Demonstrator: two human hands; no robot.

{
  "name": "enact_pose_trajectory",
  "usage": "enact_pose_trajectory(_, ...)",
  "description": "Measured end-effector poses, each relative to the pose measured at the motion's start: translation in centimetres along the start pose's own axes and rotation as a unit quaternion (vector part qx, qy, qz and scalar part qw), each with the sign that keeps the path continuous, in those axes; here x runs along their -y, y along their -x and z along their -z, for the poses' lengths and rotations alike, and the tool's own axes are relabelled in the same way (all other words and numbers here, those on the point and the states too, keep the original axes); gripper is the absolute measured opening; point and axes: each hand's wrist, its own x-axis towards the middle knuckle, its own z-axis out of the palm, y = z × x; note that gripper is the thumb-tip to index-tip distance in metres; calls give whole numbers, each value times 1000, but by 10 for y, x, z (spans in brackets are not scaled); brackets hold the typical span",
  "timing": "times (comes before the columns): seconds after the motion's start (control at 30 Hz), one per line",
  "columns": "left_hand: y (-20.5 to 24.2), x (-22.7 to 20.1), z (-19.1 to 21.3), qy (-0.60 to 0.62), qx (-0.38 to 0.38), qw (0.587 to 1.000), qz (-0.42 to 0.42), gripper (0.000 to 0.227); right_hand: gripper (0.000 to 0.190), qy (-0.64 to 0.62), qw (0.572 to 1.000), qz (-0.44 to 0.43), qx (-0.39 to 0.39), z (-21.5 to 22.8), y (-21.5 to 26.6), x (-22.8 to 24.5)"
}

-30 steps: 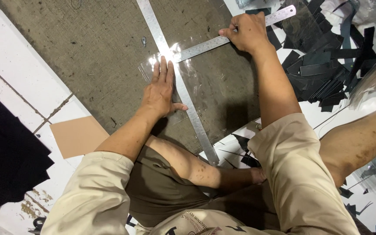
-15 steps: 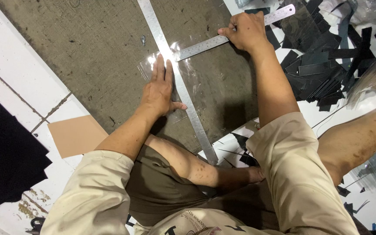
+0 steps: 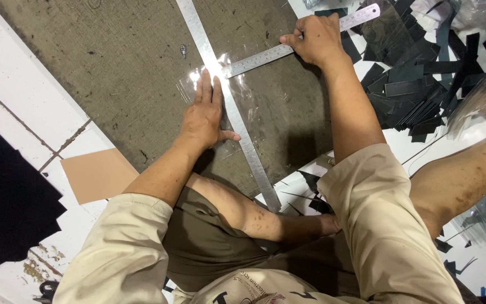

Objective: Measure and cut clear plastic sheets using a ruler and utility knife.

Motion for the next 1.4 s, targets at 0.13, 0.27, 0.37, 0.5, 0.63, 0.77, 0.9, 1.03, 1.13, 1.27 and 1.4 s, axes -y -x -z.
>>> enact_pose_trajectory(0.13,1,-1,3,-4,7,1000,4,164,46,-5,1000,21,-10,-1,0,-2)
enact_pose_trajectory(0.27,-1,-2,3,20,8,1000,-4,164,44,-3,999,41,-15,-1,2,-9)
enact_pose_trajectory(0.37,-2,3,-7,59,-3,998,-6,162,44,-40,996,80,-13,16,27,-15)
enact_pose_trajectory(0.5,-2,2,-4,64,1,998,-4,162,38,-71,994,4,89,45,90,-22)
enact_pose_trajectory(0.63,2,-2,7,44,25,999,-2,165,37,-84,979,-100,158,49,144,-12)
enact_pose_trajectory(0.77,-1,-2,1,0,1,1000,-5,165,39,-51,991,-40,114,44,166,-4)
enact_pose_trajectory(0.9,-10,5,-17,18,-28,999,-18,170,40,-54,996,39,62,32,170,-9)
enact_pose_trajectory(1.03,2,-4,8,-19,11,1000,-13,164,37,-55,996,29,68,34,170,-5)
enact_pose_trajectory(1.13,2,-5,8,-31,13,999,-10,162,35,-38,997,34,64,34,169,-5)
enact_pose_trajectory(1.27,-2,-2,-2,-26,-14,1000,-11,164,41,-39,996,42,69,31,168,-6)
enact_pose_trajectory(1.4,-1,-3,1,-24,-3,1000,-1,164,40,-39,996,30,78,33,166,-2)
